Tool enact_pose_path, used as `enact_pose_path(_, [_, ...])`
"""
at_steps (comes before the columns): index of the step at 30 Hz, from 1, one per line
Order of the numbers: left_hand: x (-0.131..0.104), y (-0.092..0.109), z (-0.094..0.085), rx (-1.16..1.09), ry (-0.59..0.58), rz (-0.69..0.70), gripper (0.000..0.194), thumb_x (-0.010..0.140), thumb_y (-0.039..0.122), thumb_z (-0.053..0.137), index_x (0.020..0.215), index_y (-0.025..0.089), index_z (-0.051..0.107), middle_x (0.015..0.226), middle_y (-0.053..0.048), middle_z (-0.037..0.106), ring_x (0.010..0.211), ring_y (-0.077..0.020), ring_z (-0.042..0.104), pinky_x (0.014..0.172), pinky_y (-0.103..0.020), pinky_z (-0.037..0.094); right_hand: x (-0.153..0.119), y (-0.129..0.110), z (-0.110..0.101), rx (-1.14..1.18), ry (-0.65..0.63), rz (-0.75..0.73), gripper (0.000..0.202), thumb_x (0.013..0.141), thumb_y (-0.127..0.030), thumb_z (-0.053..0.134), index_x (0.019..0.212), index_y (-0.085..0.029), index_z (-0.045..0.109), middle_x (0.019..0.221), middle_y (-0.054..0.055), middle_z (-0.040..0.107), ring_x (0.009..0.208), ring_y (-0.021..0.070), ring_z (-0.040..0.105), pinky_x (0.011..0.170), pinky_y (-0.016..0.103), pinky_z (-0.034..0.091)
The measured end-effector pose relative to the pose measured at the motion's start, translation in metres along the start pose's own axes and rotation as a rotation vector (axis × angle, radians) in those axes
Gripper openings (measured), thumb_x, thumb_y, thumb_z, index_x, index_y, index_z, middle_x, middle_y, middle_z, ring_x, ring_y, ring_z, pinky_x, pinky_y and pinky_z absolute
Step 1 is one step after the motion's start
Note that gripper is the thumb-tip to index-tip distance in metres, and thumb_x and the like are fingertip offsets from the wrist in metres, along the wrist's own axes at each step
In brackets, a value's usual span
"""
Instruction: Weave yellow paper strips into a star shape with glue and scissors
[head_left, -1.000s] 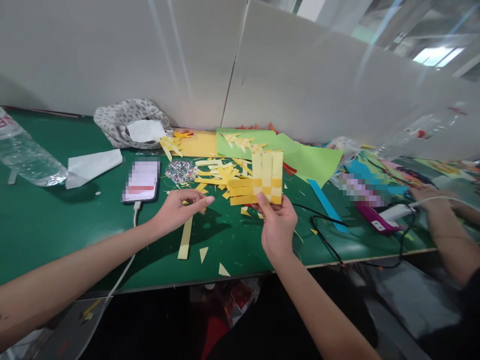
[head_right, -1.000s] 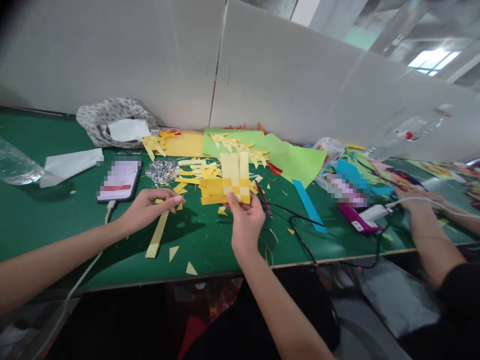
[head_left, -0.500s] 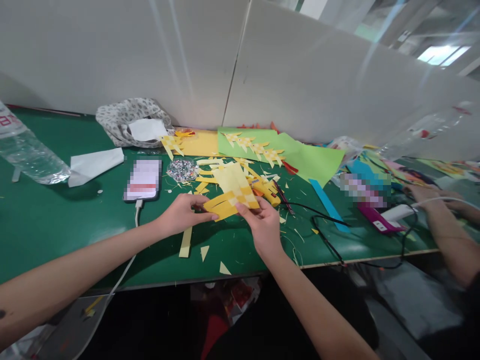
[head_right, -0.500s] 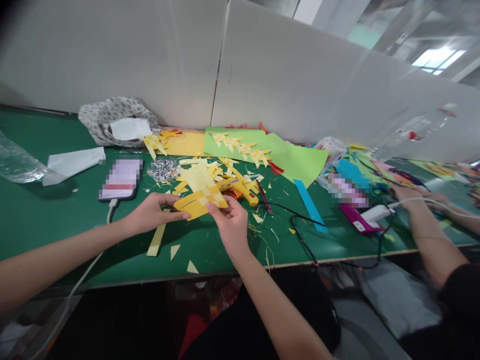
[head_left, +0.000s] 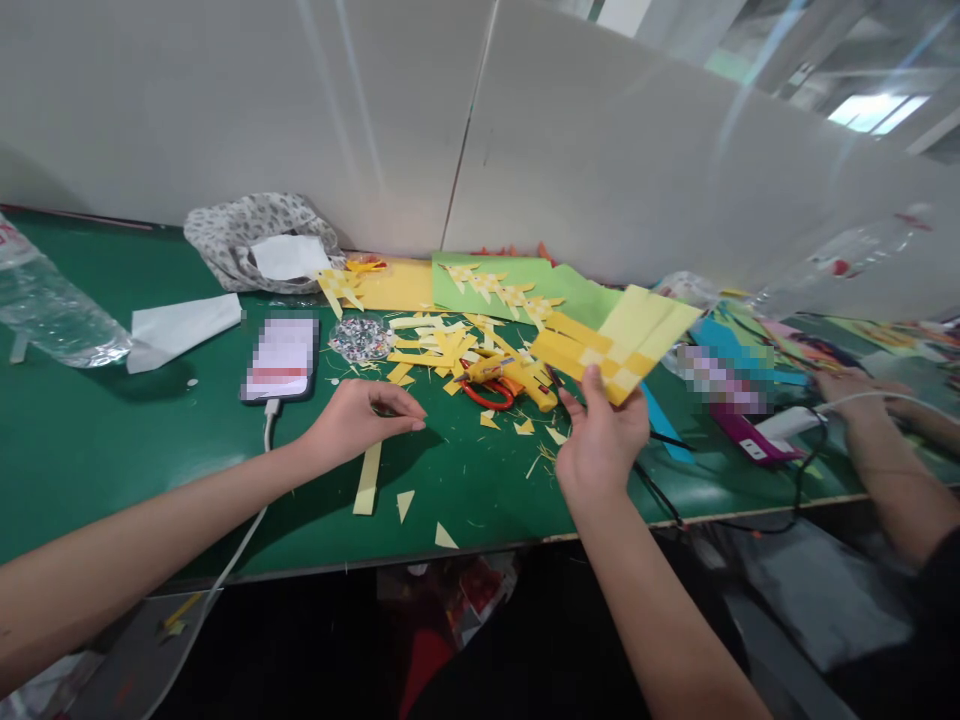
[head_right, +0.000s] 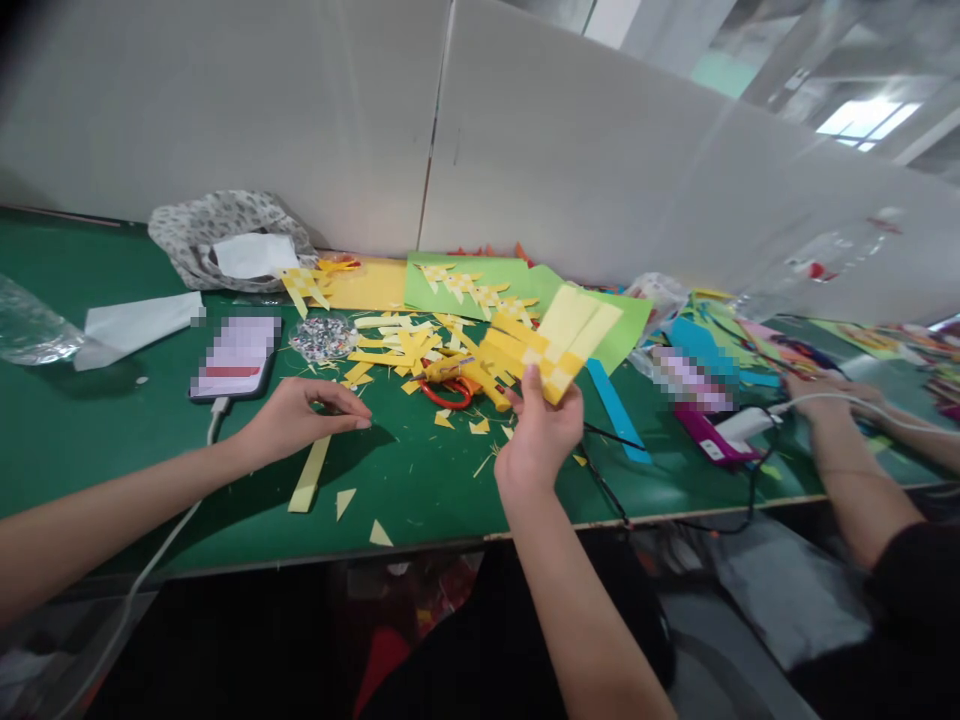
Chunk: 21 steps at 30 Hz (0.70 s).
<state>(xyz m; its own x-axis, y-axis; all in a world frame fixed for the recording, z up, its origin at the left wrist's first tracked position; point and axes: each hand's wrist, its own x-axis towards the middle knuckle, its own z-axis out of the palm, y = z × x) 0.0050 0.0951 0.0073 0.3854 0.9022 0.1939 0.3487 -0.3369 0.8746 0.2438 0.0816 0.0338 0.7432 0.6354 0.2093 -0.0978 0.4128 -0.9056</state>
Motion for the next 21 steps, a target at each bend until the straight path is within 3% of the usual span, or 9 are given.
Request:
enact_pose_path(3, [0.000,0.001,-0.001,0.056,0.068,0.014,0.018,0.065,0.034,0.070,0.068,0.018,0.062,0.068,-0.001,0.068,0.064,-0.0131,0.062,0.060,-0.024,0.049,0.001,0.001,0.000,-0.080,0.052,-0.109,0.032,0.063,-0.033,0.072,0.086,-0.019,0.054,0.087,-0.001,0.062,0.066,0.0085,0.059,0.050,0.019,0.047])
enact_pose_path(6, [0.000,0.003,-0.002,0.043,0.135,0.006,0.022,0.067,0.036,0.069,0.074,0.019,0.058,0.068,-0.001,0.064,0.061,-0.0123,0.059,0.056,-0.023,0.047,-0.011,0.002,0.002,-0.145,-0.041,-0.191,0.028,0.066,-0.034,0.069,0.086,-0.020,0.055,0.082,-0.001,0.062,0.059,0.0087,0.058,0.054,0.023,0.048])
enact_pose_path(8, [0.000,0.003,-0.002,-0.039,0.112,-0.018,0.020,0.075,0.038,0.060,0.081,0.019,0.058,0.070,-0.002,0.065,0.063,-0.0131,0.060,0.059,-0.025,0.048,-0.024,0.001,0.003,-0.197,-0.191,-0.205,0.024,0.069,-0.033,0.067,0.088,-0.021,0.056,0.085,0.000,0.064,0.064,0.0116,0.062,0.062,0.027,0.052])
enact_pose_path(11, [0.000,0.003,-0.002,-0.109,0.070,-0.028,0.022,0.082,0.032,0.051,0.100,0.020,0.055,0.073,-0.003,0.065,0.068,-0.0154,0.062,0.065,-0.028,0.049,-0.043,-0.002,0.002,-0.212,-0.530,-0.203,0.018,0.073,-0.028,0.064,0.089,-0.022,0.060,0.104,0.005,0.065,0.100,0.0201,0.060,0.086,0.035,0.049])
enact_pose_path(14, [0.000,0.002,-0.003,-0.020,0.131,0.081,0.042,0.073,0.021,0.059,0.115,0.024,0.049,0.108,-0.008,0.061,0.095,-0.0207,0.058,0.076,-0.032,0.048,-0.054,-0.005,0.000,-0.171,-0.847,-0.145,0.028,0.074,-0.026,0.061,0.102,-0.023,0.059,0.124,0.007,0.055,0.120,0.0233,0.047,0.100,0.040,0.039])
enact_pose_path(16, [0.000,0.001,-0.003,-0.031,0.120,0.103,0.050,0.070,0.019,0.060,0.118,0.025,0.047,0.121,-0.009,0.053,0.097,-0.0212,0.057,0.073,-0.031,0.049,-0.056,-0.005,0.000,-0.151,-0.957,-0.096,0.031,0.077,-0.028,0.058,0.107,-0.023,0.058,0.130,0.007,0.051,0.123,0.0235,0.043,0.102,0.041,0.036])
enact_pose_path(19, [0.000,0.001,-0.003,-0.144,0.014,-0.045,0.040,0.076,0.020,0.052,0.115,0.025,0.047,0.091,-0.004,0.063,0.066,-0.0148,0.060,0.052,-0.024,0.046,-0.058,-0.001,0.002,-0.166,-0.939,-0.047,0.024,0.081,-0.029,0.053,0.103,-0.023,0.060,0.128,0.007,0.052,0.122,0.0220,0.045,0.102,0.040,0.036])
enact_pose_path(21, [0.000,0.000,-0.003,-0.206,-0.007,-0.101,0.031,0.079,0.020,0.048,0.110,0.024,0.049,0.076,-0.001,0.062,0.061,-0.0142,0.060,0.049,-0.022,0.045,-0.058,0.003,0.003,-0.203,-0.878,-0.048,0.020,0.081,-0.027,0.053,0.099,-0.023,0.061,0.124,0.006,0.056,0.119,0.0210,0.048,0.101,0.039,0.038])
